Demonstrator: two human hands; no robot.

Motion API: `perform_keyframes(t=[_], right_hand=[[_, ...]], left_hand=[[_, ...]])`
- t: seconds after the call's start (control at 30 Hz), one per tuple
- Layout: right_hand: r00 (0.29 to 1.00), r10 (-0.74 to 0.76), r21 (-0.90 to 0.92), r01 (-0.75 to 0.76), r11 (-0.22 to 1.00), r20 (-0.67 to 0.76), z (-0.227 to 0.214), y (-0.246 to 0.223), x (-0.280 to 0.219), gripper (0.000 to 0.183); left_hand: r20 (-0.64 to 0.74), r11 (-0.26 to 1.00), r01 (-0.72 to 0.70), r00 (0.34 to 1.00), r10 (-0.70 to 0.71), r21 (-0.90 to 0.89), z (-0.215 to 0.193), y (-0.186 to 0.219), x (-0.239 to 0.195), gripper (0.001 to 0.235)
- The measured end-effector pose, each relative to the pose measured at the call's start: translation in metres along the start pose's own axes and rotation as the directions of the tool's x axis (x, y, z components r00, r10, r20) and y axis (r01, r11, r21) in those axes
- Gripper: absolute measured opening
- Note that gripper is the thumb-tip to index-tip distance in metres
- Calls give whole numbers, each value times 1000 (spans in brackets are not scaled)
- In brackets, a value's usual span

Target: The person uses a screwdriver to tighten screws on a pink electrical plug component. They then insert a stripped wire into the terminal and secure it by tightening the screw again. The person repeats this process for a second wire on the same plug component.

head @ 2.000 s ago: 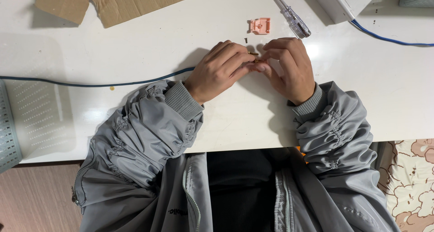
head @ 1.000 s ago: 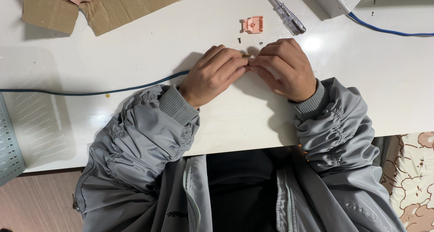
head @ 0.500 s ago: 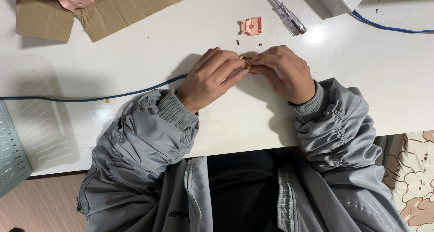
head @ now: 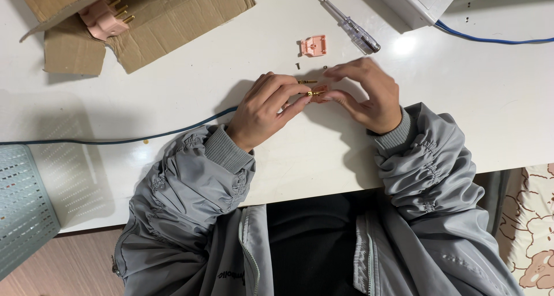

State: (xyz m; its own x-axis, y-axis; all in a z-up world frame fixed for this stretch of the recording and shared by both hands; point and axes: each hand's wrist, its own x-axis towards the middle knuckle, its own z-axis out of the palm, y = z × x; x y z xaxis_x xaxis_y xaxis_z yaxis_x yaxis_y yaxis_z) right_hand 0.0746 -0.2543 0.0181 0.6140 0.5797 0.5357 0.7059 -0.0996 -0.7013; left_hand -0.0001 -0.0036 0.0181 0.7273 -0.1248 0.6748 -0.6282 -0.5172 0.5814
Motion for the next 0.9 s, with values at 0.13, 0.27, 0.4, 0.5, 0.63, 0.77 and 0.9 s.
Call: perform_keyframes(t=[0.13,0.27,0.4,0.5,0.63,0.77,0.9], right_hand=[[998,-40,-257,26,966,-50,-22,13,2,24],[971,191,-543,-239,805,-143,-32,25,2,26],[956,244,-535,-293,793,-161,-27,38,-5,14],[923,338,-422,-386,820,-185,-34,42,-7,10],[840,419,-27,-455,890,-344,-46,20,18,11],[872,234,138,-192,972,-429,-64,-5,52,10],[981,-16,102,36,994,-191,-73,-54,94,30]], left_hand=[[-4,1000,-17,1000,17,-3,1,-2,-6,12],[107,998,54,993,-56,18,-3,1,-6,10],[73,998,59,996,-58,-8,-2,0,-8,11],[53,997,73,996,-72,-16,-1,-1,-9,11],[7,995,91,996,-90,-44,2,-3,-9,10],[-15,994,87,996,-88,-69,2,-2,-12,9],[-47,990,76,995,-82,-117,8,-11,-14,16]])
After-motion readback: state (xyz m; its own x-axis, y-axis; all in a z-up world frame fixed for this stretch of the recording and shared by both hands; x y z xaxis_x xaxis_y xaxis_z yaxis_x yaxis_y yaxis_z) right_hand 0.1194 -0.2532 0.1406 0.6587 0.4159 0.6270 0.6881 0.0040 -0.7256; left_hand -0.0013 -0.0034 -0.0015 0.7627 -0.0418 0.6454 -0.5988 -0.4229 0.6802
